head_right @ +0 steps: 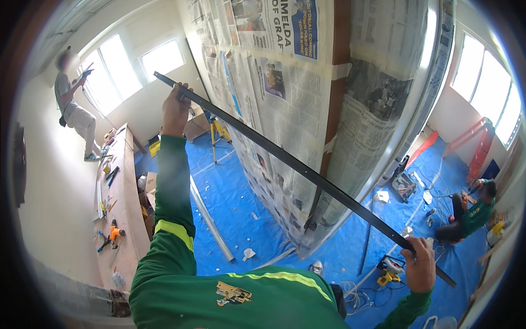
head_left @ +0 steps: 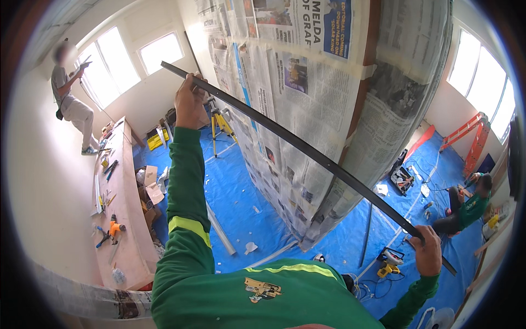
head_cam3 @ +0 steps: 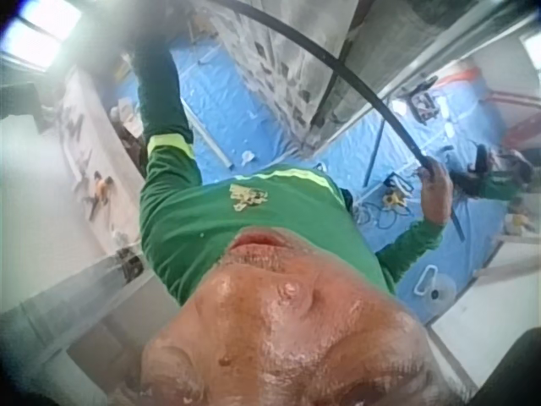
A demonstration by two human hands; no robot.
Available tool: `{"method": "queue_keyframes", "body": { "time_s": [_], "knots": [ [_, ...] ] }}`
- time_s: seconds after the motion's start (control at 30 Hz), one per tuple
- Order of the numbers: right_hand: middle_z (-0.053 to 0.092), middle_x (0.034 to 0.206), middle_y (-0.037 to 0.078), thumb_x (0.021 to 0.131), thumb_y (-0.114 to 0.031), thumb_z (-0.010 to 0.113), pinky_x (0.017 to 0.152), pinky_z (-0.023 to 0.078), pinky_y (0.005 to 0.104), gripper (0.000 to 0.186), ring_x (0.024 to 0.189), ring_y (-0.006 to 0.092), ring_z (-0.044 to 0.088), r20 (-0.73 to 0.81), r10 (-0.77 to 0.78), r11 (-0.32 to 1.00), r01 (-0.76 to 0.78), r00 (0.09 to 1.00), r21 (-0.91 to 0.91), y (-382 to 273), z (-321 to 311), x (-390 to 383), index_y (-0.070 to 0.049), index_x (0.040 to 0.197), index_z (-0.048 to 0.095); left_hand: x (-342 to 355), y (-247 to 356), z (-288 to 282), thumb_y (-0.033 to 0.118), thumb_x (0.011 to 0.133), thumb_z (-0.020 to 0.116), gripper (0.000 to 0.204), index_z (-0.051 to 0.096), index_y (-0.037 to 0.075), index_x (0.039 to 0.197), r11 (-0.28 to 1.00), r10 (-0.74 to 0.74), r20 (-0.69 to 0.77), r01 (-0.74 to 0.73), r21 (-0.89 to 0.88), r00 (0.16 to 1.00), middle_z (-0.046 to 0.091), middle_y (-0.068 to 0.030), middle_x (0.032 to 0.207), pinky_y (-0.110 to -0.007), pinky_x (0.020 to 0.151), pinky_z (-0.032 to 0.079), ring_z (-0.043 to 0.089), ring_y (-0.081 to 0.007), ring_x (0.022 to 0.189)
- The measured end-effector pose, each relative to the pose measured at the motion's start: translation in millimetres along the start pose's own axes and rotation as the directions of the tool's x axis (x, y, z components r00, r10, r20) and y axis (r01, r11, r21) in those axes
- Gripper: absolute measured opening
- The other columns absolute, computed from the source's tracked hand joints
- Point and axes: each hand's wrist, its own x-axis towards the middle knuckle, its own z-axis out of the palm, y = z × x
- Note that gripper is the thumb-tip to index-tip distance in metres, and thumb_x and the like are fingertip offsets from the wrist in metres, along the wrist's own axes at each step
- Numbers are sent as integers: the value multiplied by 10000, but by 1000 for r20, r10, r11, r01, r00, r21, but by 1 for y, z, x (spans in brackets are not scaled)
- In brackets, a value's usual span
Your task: The person measures and marks a long metal rod with a pencil and ruler, then uses an angle grinder to cut the rod into shorter pieces. The person inspects the cut ends and holds the pieces for visual verification.
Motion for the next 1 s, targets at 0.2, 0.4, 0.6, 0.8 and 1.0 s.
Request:
{"method": "queue_keyframes", "body": {
  "time_s": [0.2,0.4,0.6,0.8,1.0],
  "knots": [
    [704,1110,167,911,-42,783,936,537,458,312,1036,401,707,112,-86,967,56,990,248,36,26,5,-13,1213,711,-40,34,-11,51,1084,597,381,588,-48,1452,901,232,111,-257,350,966,710,-167,1346,-350,918,601,736,-289,1186],
    [747,1110,168,906,-184,731,910,581,554,217,1085,433,713,458,-48,998,21,888,63,91,201,-18,-108,1109,715,-169,78,19,21,1045,550,546,506,-35,1586,367,568,505,-749,551,650,673,-174,1417,-354,975,625,714,-259,1183],
    [764,1077,146,837,-191,723,871,563,583,235,1080,420,729,619,-61,984,-56,783,169,100,302,-41,-143,1067,730,-303,25,148,207,1145,611,588,392,-75,1613,949,212,655,8,-316,725,651,-193,1246,-273,739,677,696,-279,1041],
    [751,1105,166,869,-152,694,921,555,574,254,1090,445,714,445,-75,909,-122,892,398,96,284,-13,-92,1114,727,-407,-52,237,127,1066,741,484,554,-70,1467,996,-81,765,31,80,639,739,-199,1229,-284,684,586,703,-187,870],
    [732,1151,223,952,-181,715,967,543,558,296,1116,464,697,395,-62,858,-154,916,491,168,249,48,-22,1201,718,-455,-189,357,49,1008,832,377,664,-21,1338,967,-215,741,30,255,636,710,-68,1141,-267,766,569,688,-119,960]
  ]
}}
